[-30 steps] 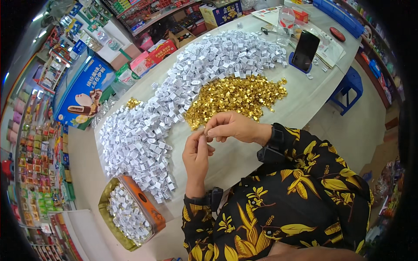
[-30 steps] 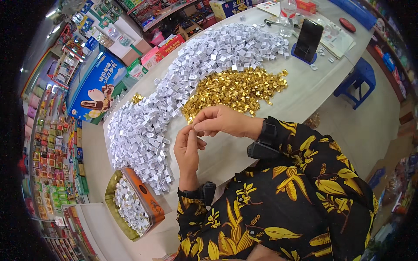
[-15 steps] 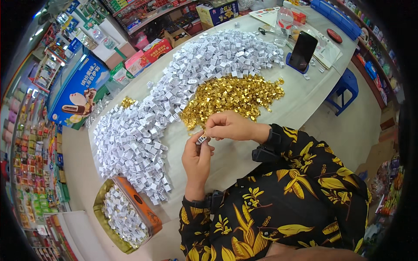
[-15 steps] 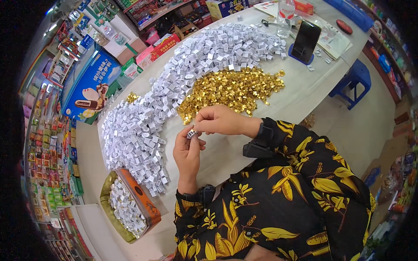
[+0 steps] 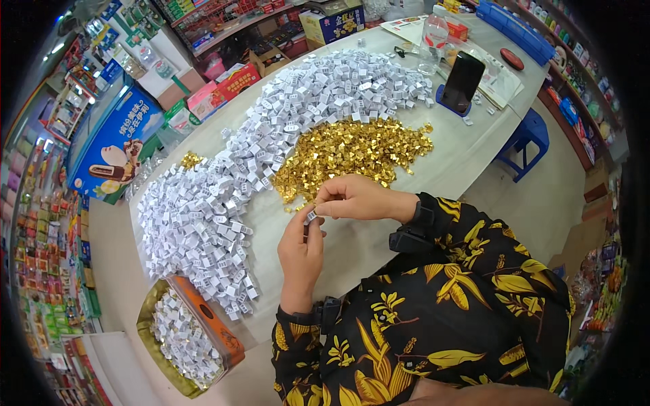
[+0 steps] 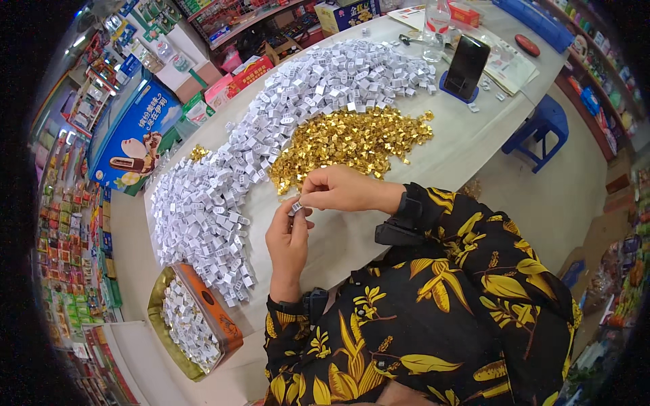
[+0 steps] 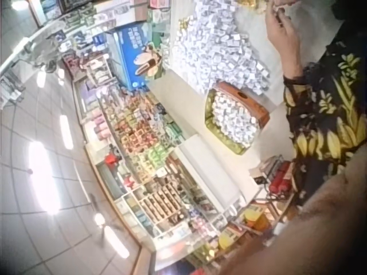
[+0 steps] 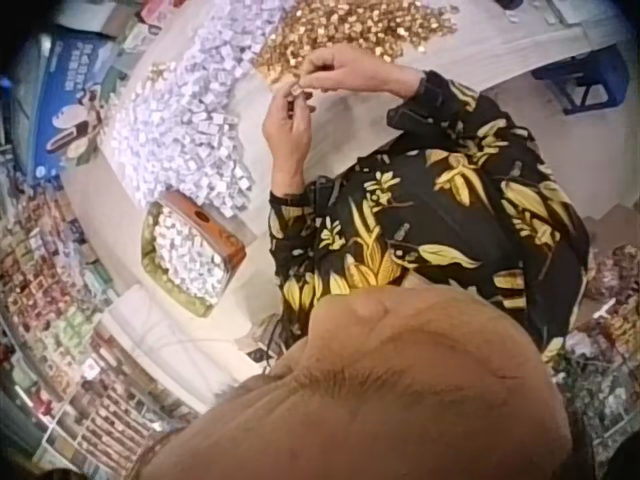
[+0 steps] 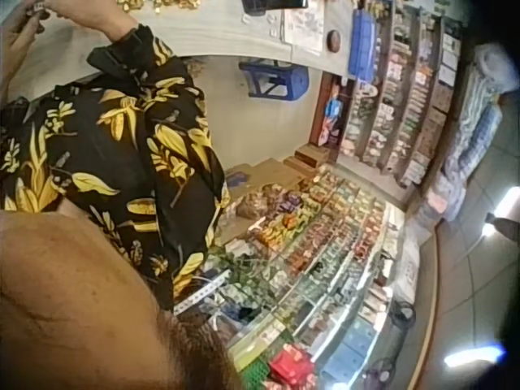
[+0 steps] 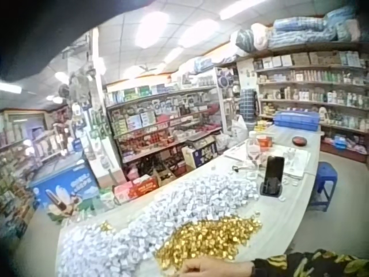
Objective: Sorting and counting small gold and silver packets on a table.
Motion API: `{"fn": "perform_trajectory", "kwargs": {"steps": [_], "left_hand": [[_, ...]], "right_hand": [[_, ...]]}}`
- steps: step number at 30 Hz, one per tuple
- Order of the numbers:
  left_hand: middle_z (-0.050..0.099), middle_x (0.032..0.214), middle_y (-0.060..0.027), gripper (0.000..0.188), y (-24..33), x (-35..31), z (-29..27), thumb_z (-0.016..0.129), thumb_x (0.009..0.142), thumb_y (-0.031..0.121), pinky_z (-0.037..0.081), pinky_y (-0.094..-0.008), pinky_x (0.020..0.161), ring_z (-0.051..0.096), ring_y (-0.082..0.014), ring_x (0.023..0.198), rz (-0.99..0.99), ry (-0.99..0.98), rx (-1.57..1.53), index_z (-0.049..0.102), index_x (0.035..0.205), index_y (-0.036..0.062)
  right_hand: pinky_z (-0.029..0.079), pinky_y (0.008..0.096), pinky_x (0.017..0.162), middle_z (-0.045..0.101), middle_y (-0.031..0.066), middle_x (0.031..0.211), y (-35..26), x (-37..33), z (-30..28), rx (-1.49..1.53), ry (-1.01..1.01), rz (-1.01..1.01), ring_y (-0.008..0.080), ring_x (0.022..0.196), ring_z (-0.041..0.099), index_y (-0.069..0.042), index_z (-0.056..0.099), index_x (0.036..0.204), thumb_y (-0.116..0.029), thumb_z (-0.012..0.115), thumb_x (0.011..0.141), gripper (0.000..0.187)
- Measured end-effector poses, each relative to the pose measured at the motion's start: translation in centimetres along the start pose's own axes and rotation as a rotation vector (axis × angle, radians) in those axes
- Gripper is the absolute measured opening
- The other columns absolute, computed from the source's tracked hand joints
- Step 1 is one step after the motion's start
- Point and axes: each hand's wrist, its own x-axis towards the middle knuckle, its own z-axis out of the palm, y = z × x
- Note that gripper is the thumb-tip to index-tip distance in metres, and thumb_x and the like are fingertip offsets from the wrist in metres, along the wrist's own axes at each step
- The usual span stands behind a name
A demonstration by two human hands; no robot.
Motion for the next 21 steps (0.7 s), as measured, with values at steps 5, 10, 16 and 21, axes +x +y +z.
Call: {"fn": "perform_trajectory", "kwargs": {"steps": [5, 10, 16, 21], "left_hand": [[0.064, 0.088, -0.0094, 0.026, -0.47, -0.14, -0.29, 0.052, 0.087, 0.0, 0.05, -0.0247, 0.061, 0.064, -0.0139, 0.07, 0.051, 0.03, 0.22, 0.057, 0.112, 0.0014], [0.063, 0.084, -0.0111, 0.027, 0.27, -0.05, -0.08, 0.055, 0.084, -0.001, 0.05, -0.028, 0.06, 0.064, -0.0186, 0.066, 0.195, 0.061, 0.174, 0.059, 0.11, 0.0038], [0.062, 0.084, -0.0115, 0.028, 0.12, 0.23, 0.28, 0.057, 0.082, -0.002, 0.05, -0.0284, 0.059, 0.064, -0.0193, 0.065, 0.255, 0.104, 0.226, 0.059, 0.11, 0.0038], [0.062, 0.085, -0.0105, 0.026, -0.15, 0.2, -0.14, 0.056, 0.084, -0.002, 0.05, -0.0266, 0.059, 0.063, -0.016, 0.068, 0.302, 0.081, 0.393, 0.058, 0.11, 0.0024]], "right_hand": [[0.041, 0.0195, 0.057, 0.058, -0.0034, 0.074, -0.05, 0.04, 0.47, -0.005, -0.018, 0.099, 0.0035, 0.066, 0.052, -0.007, 0.062, 0.088, -0.024, 0.062, 0.086, 0.017], [0.042, 0.0191, 0.058, 0.057, -0.0033, 0.075, -0.51, 0.04, 0.3, 0.29, -0.089, 0.261, 0.004, 0.067, 0.051, -0.009, 0.061, 0.089, -0.025, 0.063, 0.086, 0.017], [0.042, 0.0177, 0.059, 0.057, -0.004, 0.078, 0.35, 0.37, 0.04, 0.391, -0.111, 0.222, 0.0033, 0.067, 0.051, -0.009, 0.059, 0.091, -0.024, 0.063, 0.087, 0.016], [0.042, 0.0189, 0.06, 0.057, -0.0032, 0.076, 0.14, 0.26, 0.21, 0.385, -0.111, 0.237, 0.0042, 0.066, 0.05, -0.009, 0.059, 0.088, -0.026, 0.063, 0.086, 0.017]]}}
